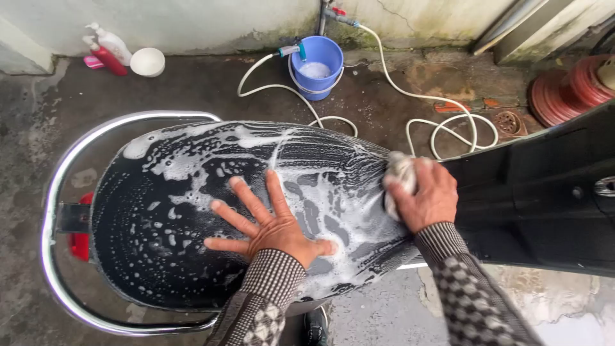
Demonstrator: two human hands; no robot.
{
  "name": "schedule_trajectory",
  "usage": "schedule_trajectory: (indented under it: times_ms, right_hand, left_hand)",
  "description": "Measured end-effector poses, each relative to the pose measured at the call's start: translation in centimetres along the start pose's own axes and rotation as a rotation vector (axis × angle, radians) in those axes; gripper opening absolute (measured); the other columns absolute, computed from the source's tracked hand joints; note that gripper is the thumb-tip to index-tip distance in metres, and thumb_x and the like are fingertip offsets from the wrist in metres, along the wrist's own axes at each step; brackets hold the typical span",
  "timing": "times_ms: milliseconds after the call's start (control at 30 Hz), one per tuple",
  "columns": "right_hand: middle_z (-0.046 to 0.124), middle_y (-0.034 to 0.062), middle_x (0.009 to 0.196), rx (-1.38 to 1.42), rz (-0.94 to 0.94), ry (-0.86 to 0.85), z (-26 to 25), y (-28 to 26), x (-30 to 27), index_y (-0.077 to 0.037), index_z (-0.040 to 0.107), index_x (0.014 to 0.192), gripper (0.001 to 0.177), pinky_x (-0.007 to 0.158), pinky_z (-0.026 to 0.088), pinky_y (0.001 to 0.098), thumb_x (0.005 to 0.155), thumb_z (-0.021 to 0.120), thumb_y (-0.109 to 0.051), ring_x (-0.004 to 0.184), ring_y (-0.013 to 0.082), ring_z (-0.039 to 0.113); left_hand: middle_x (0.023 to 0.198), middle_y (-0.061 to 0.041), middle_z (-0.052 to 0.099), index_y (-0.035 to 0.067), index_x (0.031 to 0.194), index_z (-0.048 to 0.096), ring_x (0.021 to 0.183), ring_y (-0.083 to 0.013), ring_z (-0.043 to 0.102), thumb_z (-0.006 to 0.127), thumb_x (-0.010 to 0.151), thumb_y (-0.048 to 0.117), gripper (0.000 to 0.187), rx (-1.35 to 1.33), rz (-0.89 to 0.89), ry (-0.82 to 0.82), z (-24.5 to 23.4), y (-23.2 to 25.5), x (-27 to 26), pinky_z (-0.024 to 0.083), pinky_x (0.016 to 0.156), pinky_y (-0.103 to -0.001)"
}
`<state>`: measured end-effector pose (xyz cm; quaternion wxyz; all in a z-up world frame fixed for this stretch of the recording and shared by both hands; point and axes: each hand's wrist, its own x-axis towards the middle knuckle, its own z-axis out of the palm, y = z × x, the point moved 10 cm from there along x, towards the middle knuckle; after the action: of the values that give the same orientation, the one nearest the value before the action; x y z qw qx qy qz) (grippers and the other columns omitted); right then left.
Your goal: Scrubbing the seat of a motorcycle with a soapy cloth
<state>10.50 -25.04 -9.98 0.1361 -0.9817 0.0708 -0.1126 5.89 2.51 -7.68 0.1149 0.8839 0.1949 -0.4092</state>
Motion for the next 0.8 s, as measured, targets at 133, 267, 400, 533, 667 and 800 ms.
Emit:
schedule_trajectory:
  times_ms: [133, 267, 400, 533, 667, 800]
  right_hand:
    - [0.052, 0.0215, 0.097, -0.105, 0.103, 0.233, -1.8, -1.0, -2.6, -0.007, 0.055, 0.097, 0.054, 0.079, 0.037, 0.049, 0.075, 0.056, -0.056, 0.091, 0.0389, 0.049]
    - [0.038, 0.0184, 0.127, -0.073, -0.199, 0.02, -1.1, -4.3, -4.0, -0.015, 0.054, 0.109, 0.064, 0.093, 0.029, 0.056, 0.074, 0.04, -0.066, 0.118, 0.0364, 0.036]
    - [0.047, 0.0135, 0.13, 0.109, 0.209, -0.052, 0.0, 3.3, 0.8, -0.005, 0.056, 0.101, 0.056, 0.087, 0.036, 0.0477, 0.069, 0.057, -0.05, 0.111, 0.0352, 0.047]
    - [0.054, 0.0194, 0.111, 0.239, 0.5, 0.065, -1.3, 5.2, -3.0, -0.007, 0.052, 0.112, 0.058, 0.077, 0.038, 0.0495, 0.069, 0.053, -0.047, 0.095, 0.0389, 0.05]
    - [0.059, 0.0132, 0.098, 0.293, 0.205, 0.212, -3.6, 2.7, -3.3, -0.004, 0.056, 0.101, 0.043, 0.077, 0.04, 0.0398, 0.071, 0.059, -0.035, 0.088, 0.0268, 0.055]
    - [0.052, 0.0083, 0.116, 0.605, 0.843, 0.314, 1.0, 12.0, -7.0, -0.014, 0.046, 0.124, 0.059, 0.092, 0.032, 0.0313, 0.072, 0.054, -0.04, 0.106, 0.0223, 0.049]
  left_hand:
    - [0.138, -0.017, -0.046, 0.032, 0.136, -0.034, 0.124, -0.0487, -0.037, 0.084, 0.05, 0.065, 0.15, 0.025, -0.011, 0.017, -0.1, 0.2, 0.3, -0.008, 0.085, -0.075]
    - [0.135, -0.018, -0.05, 0.031, 0.134, -0.038, 0.121, -0.0505, -0.04, 0.083, 0.048, 0.07, 0.154, 0.044, -0.019, 0.028, 0.6, -0.3, 0.9, -0.008, 0.083, -0.076]
    - [0.137, -0.016, -0.048, 0.034, 0.135, -0.034, 0.12, -0.0504, -0.04, 0.084, 0.041, 0.075, 0.157, 0.05, -0.019, 0.078, 0.5, -0.3, 1.3, -0.008, 0.08, -0.076]
    - [0.134, -0.016, -0.052, 0.034, 0.134, -0.038, 0.118, -0.0492, -0.043, 0.085, 0.045, 0.073, 0.156, 0.047, -0.031, 0.04, 0.8, -0.2, 1.5, -0.009, 0.081, -0.075]
    - [0.135, -0.016, -0.05, 0.034, 0.134, -0.036, 0.119, -0.0497, -0.042, 0.085, 0.041, 0.075, 0.158, 0.042, -0.029, 0.084, 0.6, -0.4, 1.6, -0.009, 0.08, -0.076]
    - [0.136, -0.018, -0.049, 0.033, 0.134, -0.036, 0.121, -0.0506, -0.039, 0.086, 0.043, 0.074, 0.158, 0.087, -0.053, 0.074, 0.5, -0.3, 1.2, -0.008, 0.081, -0.076]
